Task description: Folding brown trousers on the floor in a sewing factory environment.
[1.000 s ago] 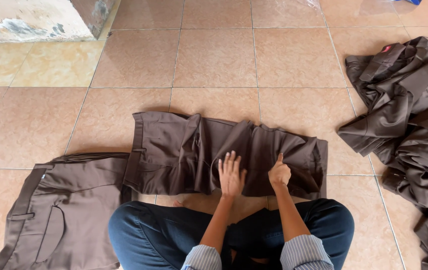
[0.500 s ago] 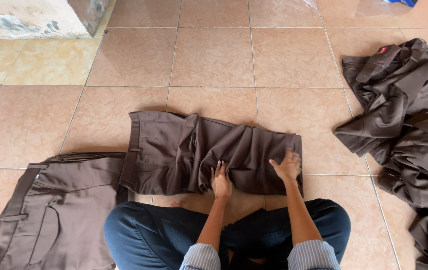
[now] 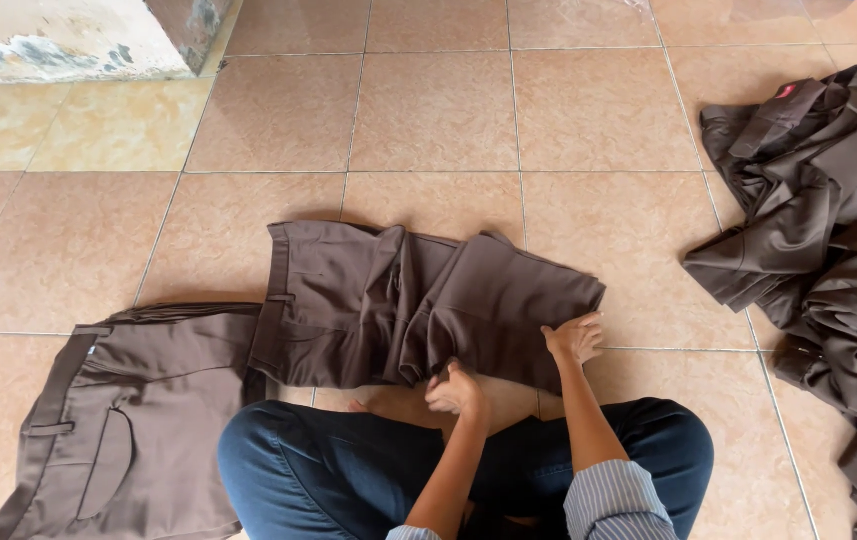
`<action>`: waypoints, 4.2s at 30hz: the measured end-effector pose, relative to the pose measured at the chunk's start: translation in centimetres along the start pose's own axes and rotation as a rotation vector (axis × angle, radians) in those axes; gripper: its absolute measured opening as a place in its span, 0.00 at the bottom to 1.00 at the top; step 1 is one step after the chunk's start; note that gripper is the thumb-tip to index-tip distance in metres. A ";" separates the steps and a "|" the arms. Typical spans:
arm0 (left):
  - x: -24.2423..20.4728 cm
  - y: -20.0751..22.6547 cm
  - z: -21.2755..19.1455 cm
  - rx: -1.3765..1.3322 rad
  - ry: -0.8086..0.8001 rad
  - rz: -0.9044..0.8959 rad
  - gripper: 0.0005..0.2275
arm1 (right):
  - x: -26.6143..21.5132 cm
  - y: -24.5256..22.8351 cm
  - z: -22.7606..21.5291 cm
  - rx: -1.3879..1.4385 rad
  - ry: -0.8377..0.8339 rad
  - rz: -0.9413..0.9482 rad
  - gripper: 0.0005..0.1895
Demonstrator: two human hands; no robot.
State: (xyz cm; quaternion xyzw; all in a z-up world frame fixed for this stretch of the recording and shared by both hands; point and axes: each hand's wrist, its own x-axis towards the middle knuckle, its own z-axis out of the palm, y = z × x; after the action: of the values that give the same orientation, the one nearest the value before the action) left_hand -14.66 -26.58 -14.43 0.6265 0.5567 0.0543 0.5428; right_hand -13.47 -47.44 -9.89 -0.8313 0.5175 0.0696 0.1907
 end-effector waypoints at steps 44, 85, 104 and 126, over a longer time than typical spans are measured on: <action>4.7 6.2 0.3 -0.245 -0.471 0.055 0.31 | 14.4 8.3 -9.3 0.158 -0.047 -0.156 0.39; -8.7 7.0 -9.7 -0.615 -0.650 -0.502 0.17 | -1.0 -12.6 -12.1 0.172 -0.188 -0.742 0.08; -6.7 0.7 -9.1 -0.486 -0.771 -0.375 0.18 | 4.0 -21.8 -1.7 0.198 -0.016 -0.881 0.07; -7.5 1.6 -8.1 -0.355 -0.484 -0.408 0.28 | 0.0 -4.5 -8.2 0.136 -0.216 -0.296 0.27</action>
State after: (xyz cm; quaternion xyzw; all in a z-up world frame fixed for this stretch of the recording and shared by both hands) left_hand -21.91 -26.87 -5.97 0.3931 0.5076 -0.1090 0.7589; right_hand -10.11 -48.86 -1.25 -0.8712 0.3696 0.0943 0.3089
